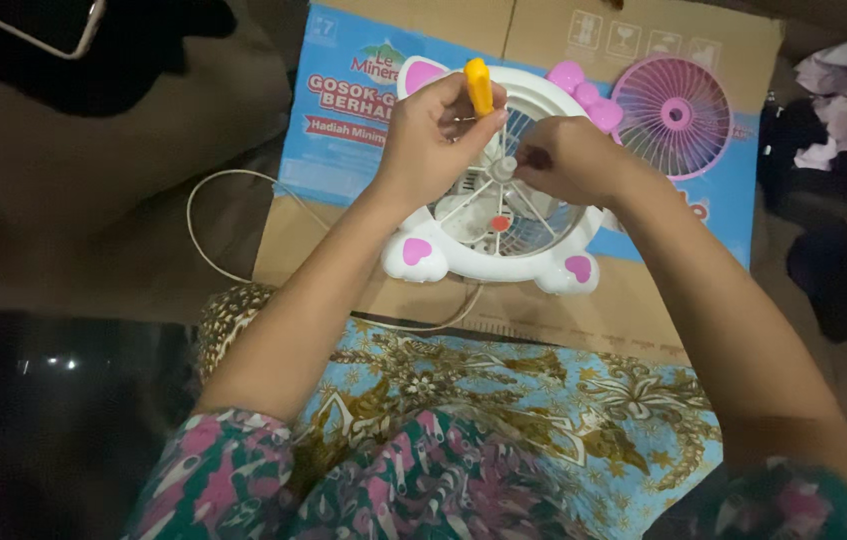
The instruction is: The person uses a yellow screwdriver to remove screws from the base and rear of a small white electric fan. They detach the rear grille and set it aside, then continue unscrewing the base components.
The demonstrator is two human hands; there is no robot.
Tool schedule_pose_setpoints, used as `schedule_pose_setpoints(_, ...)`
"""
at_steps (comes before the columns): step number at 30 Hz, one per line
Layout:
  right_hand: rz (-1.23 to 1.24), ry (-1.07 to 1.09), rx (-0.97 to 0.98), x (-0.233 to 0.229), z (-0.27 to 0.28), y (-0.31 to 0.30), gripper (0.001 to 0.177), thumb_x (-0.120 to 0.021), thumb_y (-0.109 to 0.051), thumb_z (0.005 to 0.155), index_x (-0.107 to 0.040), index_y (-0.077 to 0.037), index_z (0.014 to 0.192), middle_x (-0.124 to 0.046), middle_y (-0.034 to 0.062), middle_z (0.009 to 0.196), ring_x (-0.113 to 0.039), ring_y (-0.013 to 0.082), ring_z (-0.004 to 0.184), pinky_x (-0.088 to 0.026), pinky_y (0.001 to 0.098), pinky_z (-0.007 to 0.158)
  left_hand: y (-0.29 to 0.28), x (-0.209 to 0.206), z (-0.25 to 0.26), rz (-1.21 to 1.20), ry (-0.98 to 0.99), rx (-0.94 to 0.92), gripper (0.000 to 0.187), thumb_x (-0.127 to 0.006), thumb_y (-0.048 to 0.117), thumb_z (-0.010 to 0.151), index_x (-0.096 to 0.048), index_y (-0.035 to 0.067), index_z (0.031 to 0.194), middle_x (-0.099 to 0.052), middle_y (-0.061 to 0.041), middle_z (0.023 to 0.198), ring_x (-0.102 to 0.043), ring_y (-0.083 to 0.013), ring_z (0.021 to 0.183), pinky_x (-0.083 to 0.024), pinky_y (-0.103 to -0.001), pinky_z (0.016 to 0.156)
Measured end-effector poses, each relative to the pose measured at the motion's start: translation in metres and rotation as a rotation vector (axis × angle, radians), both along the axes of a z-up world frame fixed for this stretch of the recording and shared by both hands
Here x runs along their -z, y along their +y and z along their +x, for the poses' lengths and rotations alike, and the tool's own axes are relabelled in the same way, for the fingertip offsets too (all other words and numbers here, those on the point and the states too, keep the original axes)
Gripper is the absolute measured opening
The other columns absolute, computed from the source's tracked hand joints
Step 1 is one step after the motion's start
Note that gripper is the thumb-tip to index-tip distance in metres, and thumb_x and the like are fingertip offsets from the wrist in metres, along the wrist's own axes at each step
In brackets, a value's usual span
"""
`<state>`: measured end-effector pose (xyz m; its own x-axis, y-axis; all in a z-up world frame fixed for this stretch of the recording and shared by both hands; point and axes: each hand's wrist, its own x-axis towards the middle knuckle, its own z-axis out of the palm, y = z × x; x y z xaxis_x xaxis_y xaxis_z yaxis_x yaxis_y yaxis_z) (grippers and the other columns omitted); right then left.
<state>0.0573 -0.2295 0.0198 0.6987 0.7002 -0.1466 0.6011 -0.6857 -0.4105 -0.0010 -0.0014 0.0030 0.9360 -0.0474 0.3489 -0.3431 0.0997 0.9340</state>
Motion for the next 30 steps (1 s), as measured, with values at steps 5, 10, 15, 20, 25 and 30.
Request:
schedule_pose_setpoints(5, 0.01, -0.069, 0.062, -0.002, -0.012, 0.008, 0.02, -0.077, -0.018, 0.079, -0.073, -0.002, 0.091, -0.072, 0.0165, 0.083, -0.069, 0.0325, 0.073, -0.055, 0.0434, 0.07, 0.001, 0.0, 0.0, 0.001, -0.014, 0.014, 0.019, -0.074, 0.008, 0.099, -0.068, 0.001, 0.116, -0.076, -0.004, 0.106, -0.073, -0.0081, 0.101, -0.063, -0.025, 0.088)
schedule_pose_setpoints(10, 0.081, -0.266, 0.009, 0.0, -0.026, 0.016, 0.017, -0.075, -0.017, 0.076, -0.07, -0.003, 0.085, -0.069, 0.0158, 0.087, -0.068, 0.0354, 0.078, -0.054, 0.0463, 0.07, 0.0, 0.002, 0.001, -0.019, -0.032, 0.01, 0.021, -0.075, 0.008, 0.099, -0.068, 0.001, 0.117, -0.076, -0.004, 0.106, -0.073, -0.0075, 0.099, -0.061, -0.024, 0.087)
schedule_pose_setpoints(15, 0.032, -0.288, 0.03, 0.003, -0.025, 0.019, 0.022, -0.079, -0.021, 0.076, -0.067, -0.002, 0.08, -0.068, 0.0169, 0.084, -0.067, 0.0368, 0.075, -0.053, 0.0477, 0.067, 0.001, 0.002, 0.0, -0.002, -0.017, 0.007, 0.02, -0.075, 0.008, 0.099, -0.068, 0.001, 0.117, -0.077, -0.003, 0.105, -0.072, -0.0061, 0.097, -0.061, -0.023, 0.086)
schedule_pose_setpoints(20, 0.085, -0.244, -0.033, -0.002, -0.023, 0.017, 0.024, -0.079, -0.019, 0.076, -0.064, -0.001, 0.079, -0.067, 0.0182, 0.08, -0.066, 0.0373, 0.076, -0.053, 0.0472, 0.071, 0.001, 0.0, 0.0, 0.029, -0.017, -0.018, 0.02, -0.075, 0.008, 0.1, -0.069, 0.001, 0.117, -0.077, -0.004, 0.104, -0.071, -0.0054, 0.094, -0.059, -0.022, 0.081)
schedule_pose_setpoints(25, 0.137, -0.168, 0.02, -0.009, -0.023, 0.009, 0.026, -0.08, -0.019, 0.077, -0.065, 0.001, 0.081, -0.066, 0.0167, 0.079, -0.064, 0.0334, 0.071, -0.052, 0.0446, 0.066, 0.0, 0.001, 0.0, -0.004, -0.017, 0.0, 0.019, -0.075, 0.007, 0.1, -0.068, 0.001, 0.116, -0.076, -0.003, 0.107, -0.072, -0.0066, 0.1, -0.061, -0.022, 0.084)
schedule_pose_setpoints(30, 0.283, -0.103, 0.157, -0.012, -0.013, -0.036, 0.017, -0.077, -0.009, 0.076, -0.067, 0.0, 0.087, -0.065, 0.0082, 0.082, -0.064, 0.0166, 0.073, -0.054, 0.0313, 0.066, 0.001, 0.001, -0.001, -0.042, -0.048, 0.05, 0.019, -0.073, 0.003, 0.101, -0.067, 0.001, 0.119, -0.073, -0.002, 0.111, -0.071, -0.008, 0.108, -0.062, -0.025, 0.094)
